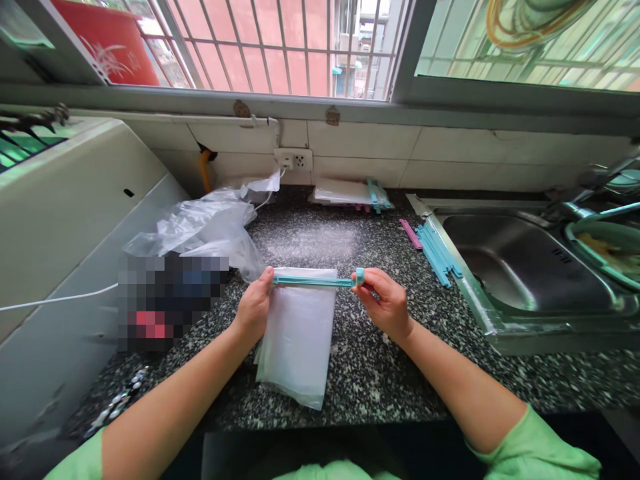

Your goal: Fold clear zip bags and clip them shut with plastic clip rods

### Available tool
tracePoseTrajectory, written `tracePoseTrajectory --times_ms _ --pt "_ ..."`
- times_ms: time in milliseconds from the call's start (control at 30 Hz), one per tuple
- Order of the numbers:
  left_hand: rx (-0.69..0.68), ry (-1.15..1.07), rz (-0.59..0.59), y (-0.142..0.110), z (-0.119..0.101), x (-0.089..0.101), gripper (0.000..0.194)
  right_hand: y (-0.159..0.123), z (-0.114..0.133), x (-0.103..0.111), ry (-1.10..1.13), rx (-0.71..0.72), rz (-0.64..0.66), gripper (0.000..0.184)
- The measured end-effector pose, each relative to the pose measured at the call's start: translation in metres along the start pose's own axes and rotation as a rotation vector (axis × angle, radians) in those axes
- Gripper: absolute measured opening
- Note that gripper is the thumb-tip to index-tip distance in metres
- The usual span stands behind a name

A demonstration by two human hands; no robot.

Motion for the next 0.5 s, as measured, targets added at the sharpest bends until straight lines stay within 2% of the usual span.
tracePoseTrajectory --times_ms 200,500 --pt "-0.037 0.016 -0.004 0.0 -0.005 0.002 0.042 0.001 -0.002 0.0 0.034 -0.021 0.019 0.011" --pt "-0.052 -0.05 -0.08 0.003 0.0 0.011 0.031 0.007 0.007 0.003 0.069 -0.033 0.011 0.012"
Point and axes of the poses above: each hand's wrist, its own y-axis towards the middle knuckle, its own x-axis out of the back of the hand, z = x × y, the point moved 6 cm from there along y, towards the middle knuckle, and after that the axes turned 1 degree about z, right-handed, at the moved point
